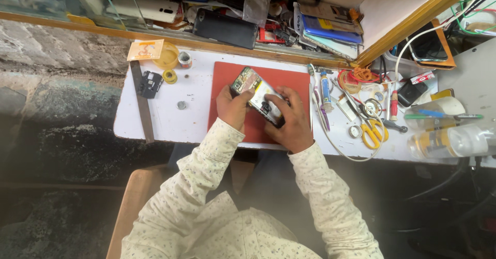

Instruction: The person pries open a smartphone on a red mat using a thin metal tool, works on the internal components, then aligns the screen assembly and presses along its edges to close the phone.

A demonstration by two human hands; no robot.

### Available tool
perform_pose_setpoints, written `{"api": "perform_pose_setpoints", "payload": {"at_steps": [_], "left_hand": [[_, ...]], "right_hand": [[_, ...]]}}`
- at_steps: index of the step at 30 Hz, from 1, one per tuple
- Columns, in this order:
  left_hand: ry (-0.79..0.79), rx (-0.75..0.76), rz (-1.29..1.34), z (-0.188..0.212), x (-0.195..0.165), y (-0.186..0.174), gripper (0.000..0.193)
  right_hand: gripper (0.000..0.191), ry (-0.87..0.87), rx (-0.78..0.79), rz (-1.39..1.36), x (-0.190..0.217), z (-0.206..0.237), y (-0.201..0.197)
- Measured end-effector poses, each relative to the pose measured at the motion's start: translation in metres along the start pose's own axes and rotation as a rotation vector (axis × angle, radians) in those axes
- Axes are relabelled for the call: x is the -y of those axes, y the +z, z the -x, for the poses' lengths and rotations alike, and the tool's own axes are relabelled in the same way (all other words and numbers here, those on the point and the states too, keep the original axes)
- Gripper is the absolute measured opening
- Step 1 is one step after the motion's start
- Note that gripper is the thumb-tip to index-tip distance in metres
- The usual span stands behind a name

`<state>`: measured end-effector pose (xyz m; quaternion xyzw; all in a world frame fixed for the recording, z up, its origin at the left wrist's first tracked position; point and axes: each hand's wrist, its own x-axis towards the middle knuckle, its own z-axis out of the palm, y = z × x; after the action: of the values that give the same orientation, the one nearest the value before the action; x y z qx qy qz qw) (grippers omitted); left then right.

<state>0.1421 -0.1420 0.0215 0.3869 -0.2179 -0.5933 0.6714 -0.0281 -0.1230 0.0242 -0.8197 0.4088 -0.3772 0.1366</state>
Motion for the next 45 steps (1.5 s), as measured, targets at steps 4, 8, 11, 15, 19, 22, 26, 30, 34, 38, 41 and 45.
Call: {"api": "perform_pose_setpoints", "payload": {"at_steps": [4, 8, 11, 15, 19, 22, 26, 30, 34, 38, 41, 45], "left_hand": [[-0.165, 0.055, -0.076, 0.009, -0.002, -0.013, 0.04], [-0.286, 0.213, -0.338, 0.02, -0.019, -0.032, 0.041], [0.127, 0.431, -0.614, 0.034, -0.03, -0.042, 0.043], [0.21, 0.107, -1.395, 0.046, -0.036, -0.05, 0.047], [0.699, 0.254, -1.042, 0.038, -0.029, -0.055, 0.042], [0.64, 0.351, -0.853, 0.02, -0.019, -0.057, 0.032], [0.514, 0.44, -0.803, -0.002, -0.018, -0.058, 0.028], [0.579, 0.481, -0.837, -0.01, -0.023, -0.05, 0.037], [0.828, 0.131, -1.021, 0.02, -0.008, -0.027, 0.073], [0.581, 0.228, -1.12, 0.065, 0.01, -0.005, 0.09], [0.61, 0.212, -1.058, 0.063, 0.008, 0.01, 0.082], [0.066, 0.279, -0.992, 0.049, -0.014, 0.013, 0.045]], "right_hand": [[0.052, 0.059, 0.052, -0.208, -0.014, 0.001, -0.005], [0.047, 0.158, 0.203, -0.398, -0.028, -0.003, -0.021], [0.045, 0.208, 0.363, -0.53, -0.037, -0.008, -0.035], [0.043, 0.214, 0.515, -0.569, -0.044, -0.014, -0.042], [0.042, 0.286, 0.532, -0.69, -0.041, -0.017, -0.041], [0.044, 0.303, 0.502, -0.695, -0.032, -0.014, -0.041], [0.034, 0.306, 0.454, -0.566, -0.018, -0.004, -0.045], [0.026, 0.304, 0.238, -0.502, 0.001, 0.014, -0.037], [0.024, 0.53, -0.128, -0.496, 0.027, 0.032, -0.007], [0.026, 0.516, -0.445, -0.45, 0.053, 0.034, 0.033], [0.027, 0.474, -0.507, -0.435, 0.073, 0.032, 0.053], [0.036, 0.419, -0.469, -0.407, 0.092, 0.031, 0.063]]}}
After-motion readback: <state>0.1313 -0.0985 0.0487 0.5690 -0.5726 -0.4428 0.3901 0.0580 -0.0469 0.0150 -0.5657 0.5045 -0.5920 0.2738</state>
